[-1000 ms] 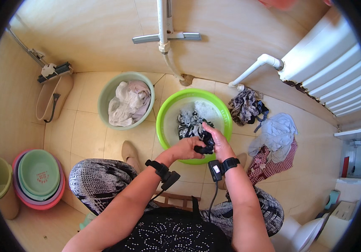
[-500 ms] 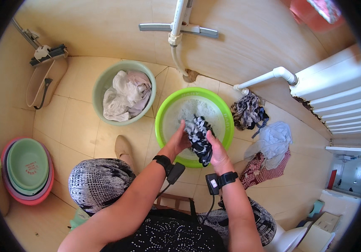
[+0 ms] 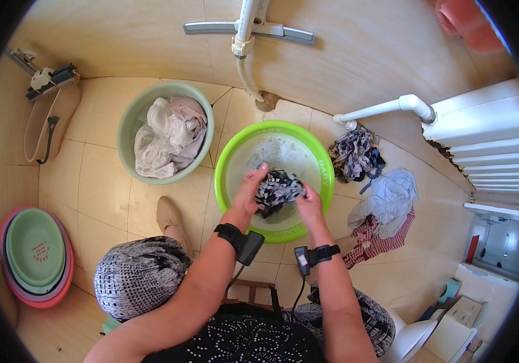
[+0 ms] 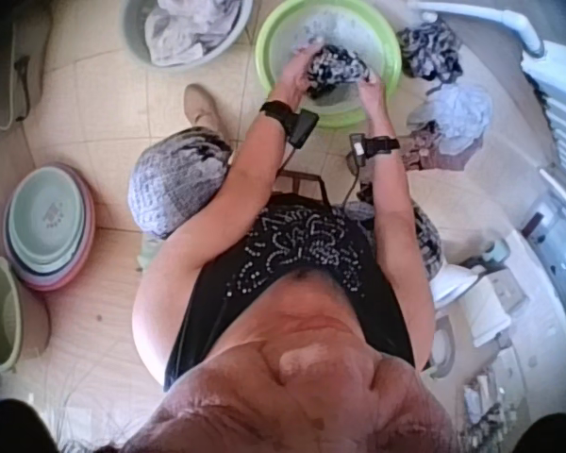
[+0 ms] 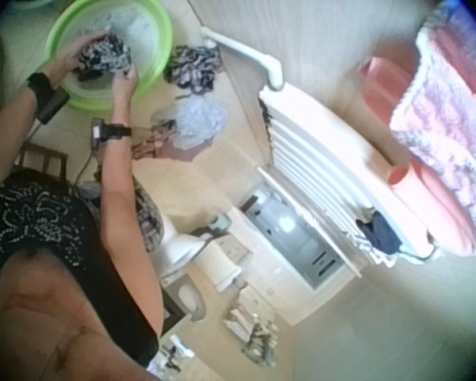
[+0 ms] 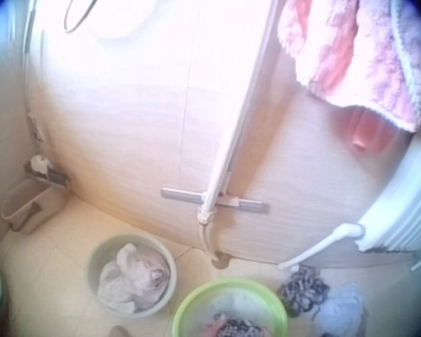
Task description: The person washes clothes by hand in a green bucket filled with soapy water, scrubbing and squeezing a patterned garment and a black piece of clothing.
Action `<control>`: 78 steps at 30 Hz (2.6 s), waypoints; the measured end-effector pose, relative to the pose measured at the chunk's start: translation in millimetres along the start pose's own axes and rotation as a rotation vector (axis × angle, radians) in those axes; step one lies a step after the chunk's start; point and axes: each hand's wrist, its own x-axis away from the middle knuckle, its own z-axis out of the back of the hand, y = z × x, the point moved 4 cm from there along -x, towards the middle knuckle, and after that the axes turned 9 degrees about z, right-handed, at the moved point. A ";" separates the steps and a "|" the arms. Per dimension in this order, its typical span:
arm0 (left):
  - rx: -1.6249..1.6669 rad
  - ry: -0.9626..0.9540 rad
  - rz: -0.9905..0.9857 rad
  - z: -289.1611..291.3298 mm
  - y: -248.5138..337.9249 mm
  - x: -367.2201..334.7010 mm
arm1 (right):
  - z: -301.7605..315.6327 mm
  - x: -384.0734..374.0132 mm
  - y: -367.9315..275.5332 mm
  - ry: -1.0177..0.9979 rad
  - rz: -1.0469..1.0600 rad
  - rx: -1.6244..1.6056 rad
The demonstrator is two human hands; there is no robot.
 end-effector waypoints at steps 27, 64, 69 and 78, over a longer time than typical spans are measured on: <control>-1.623 0.024 -0.393 12.2 45.8 29.8 | 53.6 -10.1 -93.8 -0.278 0.215 0.701; 0.378 -0.123 -0.006 32.2 -0.9 -43.4 | -97.1 -23.9 -103.2 -0.298 0.402 0.305; 0.049 0.212 -0.029 17.0 -9.6 -39.7 | -80.3 -63.8 -47.8 -0.223 -0.006 0.598; -0.417 0.357 -0.194 69.9 1.9 -48.7 | -38.2 -73.4 58.4 -0.013 0.024 0.357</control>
